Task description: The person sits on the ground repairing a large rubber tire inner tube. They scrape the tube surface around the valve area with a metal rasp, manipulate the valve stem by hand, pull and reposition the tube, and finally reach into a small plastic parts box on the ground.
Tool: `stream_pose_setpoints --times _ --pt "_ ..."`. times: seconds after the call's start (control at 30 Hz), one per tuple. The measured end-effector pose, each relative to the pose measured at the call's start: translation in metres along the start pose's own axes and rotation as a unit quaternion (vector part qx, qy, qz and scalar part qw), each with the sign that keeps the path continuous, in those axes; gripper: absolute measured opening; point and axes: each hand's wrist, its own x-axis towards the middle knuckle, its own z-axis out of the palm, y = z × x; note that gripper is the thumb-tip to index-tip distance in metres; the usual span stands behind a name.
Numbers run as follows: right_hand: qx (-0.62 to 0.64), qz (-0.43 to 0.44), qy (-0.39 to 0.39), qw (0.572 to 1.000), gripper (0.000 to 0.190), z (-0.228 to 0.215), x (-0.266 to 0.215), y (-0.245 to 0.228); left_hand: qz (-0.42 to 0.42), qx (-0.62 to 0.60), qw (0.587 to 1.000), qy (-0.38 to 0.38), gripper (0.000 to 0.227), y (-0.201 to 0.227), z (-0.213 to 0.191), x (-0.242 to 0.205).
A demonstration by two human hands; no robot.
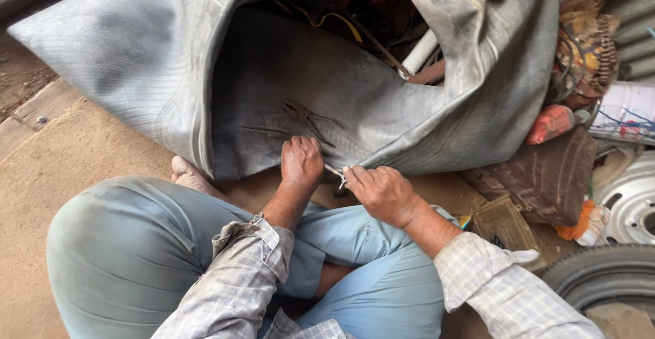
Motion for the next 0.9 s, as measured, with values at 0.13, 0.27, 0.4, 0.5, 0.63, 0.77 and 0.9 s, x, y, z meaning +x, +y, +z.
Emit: stream_pose_setpoints --times 0.13,0.27,0.4,0.5,0.63,0.77,0.9 --pt "-0.046 -0.039 -0.003 0.998 0.028 0.0 0.007 0.002 -0.003 0.0 1.0 -0.007 0.014 0.001 0.002 0.001" --pt "-0.064 -0.068 -0.009 0.996 0.028 0.002 0.008 0.007 0.0 0.001 1.0 -0.022 0.013 0.001 -0.001 0.001" --pt "-0.077 -0.107 -0.03 0.991 0.029 0.004 0.006 0.012 0.009 0.01 1.0 -0.019 0.013 0.004 0.002 0.002" --pt "-0.058 -0.107 -0.036 0.992 0.029 0.006 0.008 0.013 0.006 0.017 1.0 -0.025 0.013 0.002 -0.001 0.001" --pt "-0.016 -0.089 -0.003 0.996 0.026 0.011 0.007 0.011 0.008 0.014 1.0 -0.022 0.014 0.002 0.002 0.0" --pt "-0.002 -0.065 -0.01 0.998 0.026 0.01 0.01 0.007 0.0 0.014 1.0 -0.015 0.013 0.002 0.003 0.0" --pt "-0.026 -0.044 -0.006 0.999 0.024 0.012 0.007 0.002 -0.005 0.019 0.999 -0.026 0.014 0.003 0.001 0.003"
